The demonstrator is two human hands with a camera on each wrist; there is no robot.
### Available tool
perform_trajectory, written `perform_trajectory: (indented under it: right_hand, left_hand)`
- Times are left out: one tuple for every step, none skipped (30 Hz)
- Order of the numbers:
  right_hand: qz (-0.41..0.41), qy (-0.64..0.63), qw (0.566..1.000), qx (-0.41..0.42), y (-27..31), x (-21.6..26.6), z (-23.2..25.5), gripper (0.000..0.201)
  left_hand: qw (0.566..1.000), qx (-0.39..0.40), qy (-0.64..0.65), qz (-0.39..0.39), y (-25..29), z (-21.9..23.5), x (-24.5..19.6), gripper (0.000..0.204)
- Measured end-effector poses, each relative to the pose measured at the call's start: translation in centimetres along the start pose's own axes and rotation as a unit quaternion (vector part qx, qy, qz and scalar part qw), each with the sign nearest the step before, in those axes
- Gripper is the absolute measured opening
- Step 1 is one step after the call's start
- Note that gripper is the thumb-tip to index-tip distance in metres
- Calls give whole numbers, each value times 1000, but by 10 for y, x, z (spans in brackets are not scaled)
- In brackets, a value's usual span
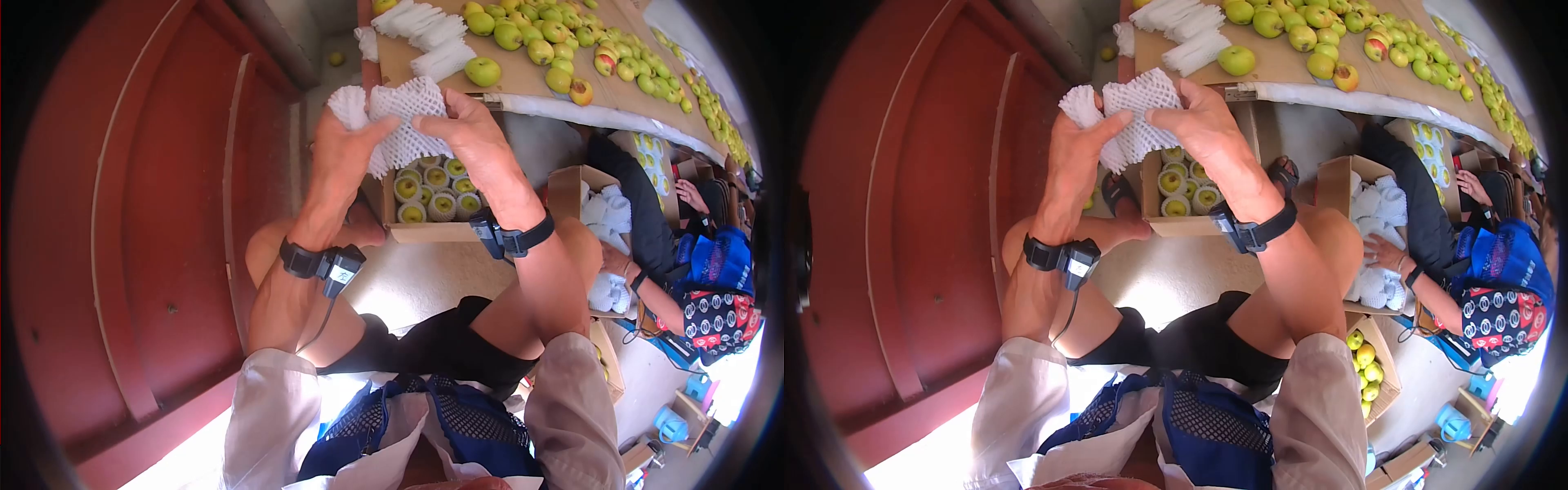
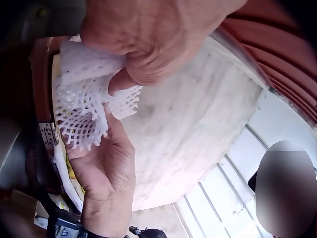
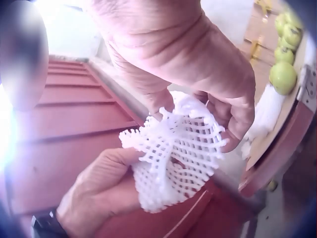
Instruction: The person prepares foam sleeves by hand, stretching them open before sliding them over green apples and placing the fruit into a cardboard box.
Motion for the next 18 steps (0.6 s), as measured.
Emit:
perform_trajectory:
  right_hand:
    - [-2, 47, 999, -18, 0, -1, 3, 37]
    - [-3, 94, 995, -36, 0, -2, 5, 35]
    - [7, 118, 992, -53, 0, -1, 4, 36]
    - [17, 142, 987, -70, 1, 1, 2, 37]
    - [27, 165, 982, -87, 2, 3, 1, 38]
    - [36, 193, 975, -108, 2, 1, 1, 37]
    - [45, 222, 965, -129, 1, -3, 3, 36]
    - [54, 250, 955, -150, 1, -4, 3, 36]
    - [55, 274, 946, -164, 2, 1, 1, 35]
    - [56, 297, 936, -179, 5, 6, -2, 34]
    - [57, 321, 926, -193, 8, 11, -6, 33]
    - [61, 345, 915, -199, 10, 15, -10, 33]
    - [65, 370, 904, -204, 11, 18, -14, 32]
    - [68, 394, 892, -210, 13, 20, -17, 32]
    - [76, 402, 889, -207, 14, 21, -18, 31]
    - [85, 410, 885, -205, 15, 22, -18, 30]
    - [93, 417, 881, -202, 15, 22, -19, 30]
    - [98, 425, 877, -202, 16, 22, -19, 30]
  left_hand:
    - [1000, -10, 10, 4, -1, -1, -1, 26]
    - [1000, -19, 21, 8, -1, 0, -1, 26]
    - [999, -29, 32, 11, -1, 1, 0, 25]
    - [999, -42, 18, 8, -2, 3, 1, 25]
    - [998, -55, 5, 5, -3, 5, 3, 25]
    - [998, -68, -9, 2, -4, 7, 5, 25]
    - [993, -89, -79, -9, -3, 10, 5, 26]
    - [983, -110, -148, -20, -3, 10, 7, 27]
    - [967, -130, -217, -31, -2, 9, 4, 28]
    - [969, -127, -207, -39, -2, 5, 4, 30]
    - [971, -123, -197, -48, -1, 1, 4, 32]
    - [973, -120, -188, -56, 0, -2, 3, 34]
    - [974, -117, -190, -47, 0, -3, 1, 34]
    - [974, -114, -192, -37, 1, -4, 0, 34]
    - [974, -112, -195, -27, 0, -5, -1, 34]
    - [975, -106, -195, -25, 0, -5, 0, 34]
    - [975, -101, -195, -22, -1, -4, 2, 34]
    - [976, -96, -195, -20, -1, -3, 3, 33]
Point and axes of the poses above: each hand's wrist, its own y-axis away from the middle knuckle, its own z-axis out of the back of the hand, x = y × z, the point moved 5 cm from there along -y, towards the middle knuckle, and after that the axes turned 12 degrees about x, right-handed, at the moved point
